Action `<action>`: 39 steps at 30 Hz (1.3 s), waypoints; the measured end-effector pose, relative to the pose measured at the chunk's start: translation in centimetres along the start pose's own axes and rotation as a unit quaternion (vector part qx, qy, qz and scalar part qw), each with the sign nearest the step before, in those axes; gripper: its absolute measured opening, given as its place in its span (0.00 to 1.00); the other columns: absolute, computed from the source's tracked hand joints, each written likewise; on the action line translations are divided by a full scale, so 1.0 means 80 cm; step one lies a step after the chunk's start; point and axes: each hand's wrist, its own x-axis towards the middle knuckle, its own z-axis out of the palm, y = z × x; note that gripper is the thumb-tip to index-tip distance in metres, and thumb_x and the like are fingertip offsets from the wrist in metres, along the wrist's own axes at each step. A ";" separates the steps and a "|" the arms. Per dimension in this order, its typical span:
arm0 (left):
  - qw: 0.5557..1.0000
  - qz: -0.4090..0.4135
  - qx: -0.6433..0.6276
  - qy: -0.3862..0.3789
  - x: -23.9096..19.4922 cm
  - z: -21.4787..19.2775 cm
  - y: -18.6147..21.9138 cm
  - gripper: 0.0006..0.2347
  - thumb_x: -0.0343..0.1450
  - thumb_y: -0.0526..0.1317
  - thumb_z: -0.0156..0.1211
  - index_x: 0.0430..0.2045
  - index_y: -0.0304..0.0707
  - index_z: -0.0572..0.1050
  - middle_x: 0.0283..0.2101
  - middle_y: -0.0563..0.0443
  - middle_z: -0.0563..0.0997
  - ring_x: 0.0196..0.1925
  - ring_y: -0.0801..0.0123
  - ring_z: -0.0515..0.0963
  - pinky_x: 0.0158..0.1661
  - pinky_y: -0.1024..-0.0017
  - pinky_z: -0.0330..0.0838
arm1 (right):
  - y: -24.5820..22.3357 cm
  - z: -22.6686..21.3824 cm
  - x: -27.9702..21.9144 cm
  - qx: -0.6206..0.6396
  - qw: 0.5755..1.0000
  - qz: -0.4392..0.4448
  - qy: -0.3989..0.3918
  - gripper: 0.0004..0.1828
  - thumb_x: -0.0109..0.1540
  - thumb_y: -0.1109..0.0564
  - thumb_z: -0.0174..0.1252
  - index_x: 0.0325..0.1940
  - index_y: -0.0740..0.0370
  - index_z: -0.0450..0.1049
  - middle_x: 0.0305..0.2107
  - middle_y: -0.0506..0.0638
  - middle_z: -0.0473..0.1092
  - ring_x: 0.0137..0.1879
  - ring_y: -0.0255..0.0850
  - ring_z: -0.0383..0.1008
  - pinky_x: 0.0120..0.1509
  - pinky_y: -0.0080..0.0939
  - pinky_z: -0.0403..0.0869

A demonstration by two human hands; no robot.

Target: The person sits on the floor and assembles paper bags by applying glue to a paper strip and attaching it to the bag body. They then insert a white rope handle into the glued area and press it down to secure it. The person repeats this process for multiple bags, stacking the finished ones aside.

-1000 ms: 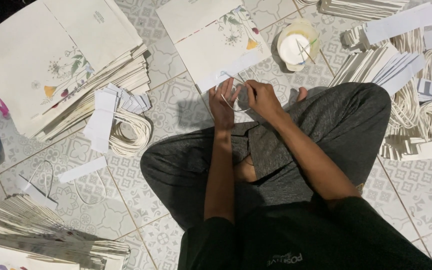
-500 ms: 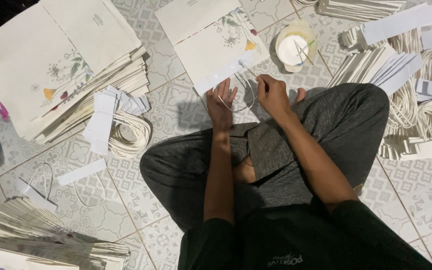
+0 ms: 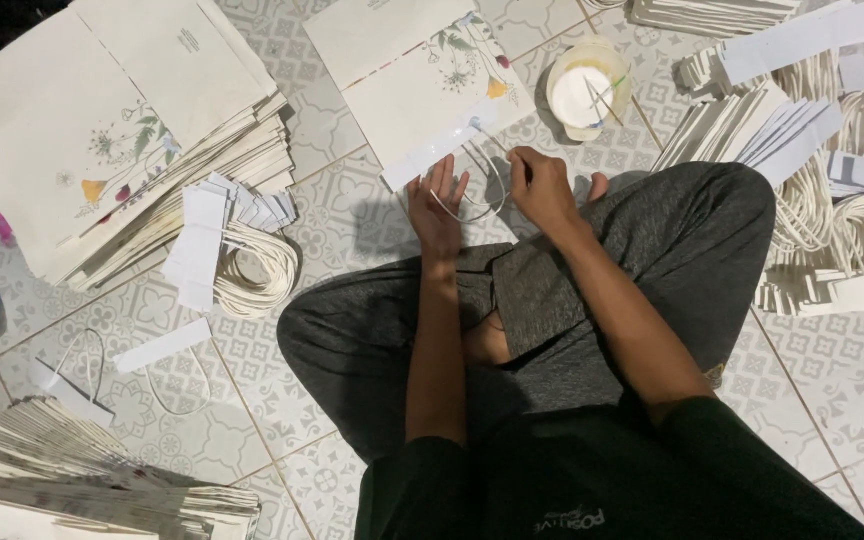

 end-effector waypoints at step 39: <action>0.984 -0.114 -0.014 0.134 0.002 0.032 -0.002 0.20 0.82 0.37 0.48 0.69 0.31 0.60 0.66 0.22 0.68 0.71 0.38 0.65 0.67 0.42 0.61 | -0.028 0.019 -0.007 0.015 0.995 -0.056 -0.080 0.11 0.72 0.64 0.52 0.45 0.76 0.78 0.22 0.73 0.71 0.28 0.57 0.77 0.25 0.45 0.67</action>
